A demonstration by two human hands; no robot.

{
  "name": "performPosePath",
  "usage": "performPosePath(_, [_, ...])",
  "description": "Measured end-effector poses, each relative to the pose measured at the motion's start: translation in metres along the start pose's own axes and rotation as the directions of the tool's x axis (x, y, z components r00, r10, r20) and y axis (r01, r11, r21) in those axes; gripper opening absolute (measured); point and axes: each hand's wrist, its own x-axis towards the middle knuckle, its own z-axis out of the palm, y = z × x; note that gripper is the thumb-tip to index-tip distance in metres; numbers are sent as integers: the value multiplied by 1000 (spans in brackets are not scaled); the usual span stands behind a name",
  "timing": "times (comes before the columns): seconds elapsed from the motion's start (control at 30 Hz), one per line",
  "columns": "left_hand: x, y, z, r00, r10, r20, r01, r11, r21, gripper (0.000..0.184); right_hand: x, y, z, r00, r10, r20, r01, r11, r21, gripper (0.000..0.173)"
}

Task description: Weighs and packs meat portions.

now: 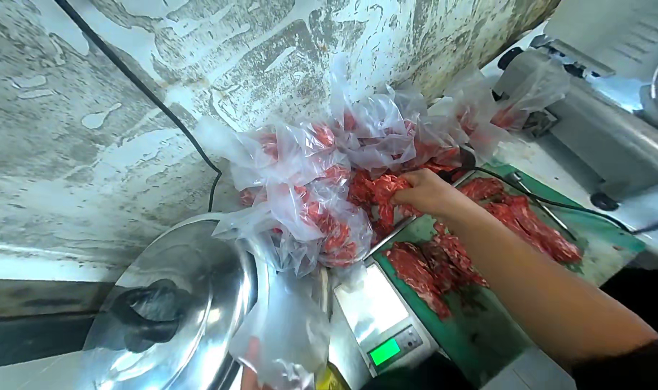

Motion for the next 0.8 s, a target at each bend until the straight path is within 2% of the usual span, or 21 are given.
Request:
performPosePath(0.1, [-3, -1, 3, 990, 31, 139, -33, 999, 9, 13, -29, -14, 4, 999, -22, 37, 18, 995, 103, 11])
performPosePath(0.17, [-7, -3, 7, 973, 41, 226, -65, 993, 100, 7, -55, -26, 9, 998, -34, 60, 24, 986, 166, 13])
performPosePath(0.23, [-9, -4, 14, 971, 17, 238, -37, 996, 77, 16, -83, -34, 15, 995, -55, 81, 34, 970, 240, 13])
performPosePath(0.3, [-9, -4, 26, 982, -5, 190, 9, 1000, -20, 38, -108, -35, 21, 992, -76, 103, 39, 946, 322, 13])
performPosePath(0.33, [-8, -4, 31, 984, 3, 176, 10, 997, -73, 42, -119, -33, 24, 990, -73, 120, 26, 936, 352, 14])
performPosePath(0.43, [-1, -6, 36, 977, 70, 204, -43, 990, -132, 16, -148, -24, 35, 990, -37, 134, -20, 918, 397, 14])
performPosePath(0.5, [3, -7, 36, 959, 142, 244, -117, 987, -113, 16, -164, -16, 41, 992, -7, 128, -48, 905, 423, 14])
performPosePath(0.57, [4, -9, 37, 937, 242, 251, -213, 967, -138, 6, -176, -8, 45, 993, 23, 114, -72, 890, 451, 13])
performPosePath(0.67, [8, -11, 40, 903, 332, 274, -300, 942, -154, 18, -190, 1, 51, 996, 74, 44, -86, 873, 480, 12])
performPosePath(0.73, [9, -15, 45, 882, 293, 368, -257, 955, -145, 28, -198, 5, 53, 995, 95, 4, -85, 870, 485, 11])
performPosePath(0.8, [8, -20, 51, 848, 192, 494, -161, 981, -105, 38, -206, 5, 55, 995, 100, -16, -80, 870, 487, 11])
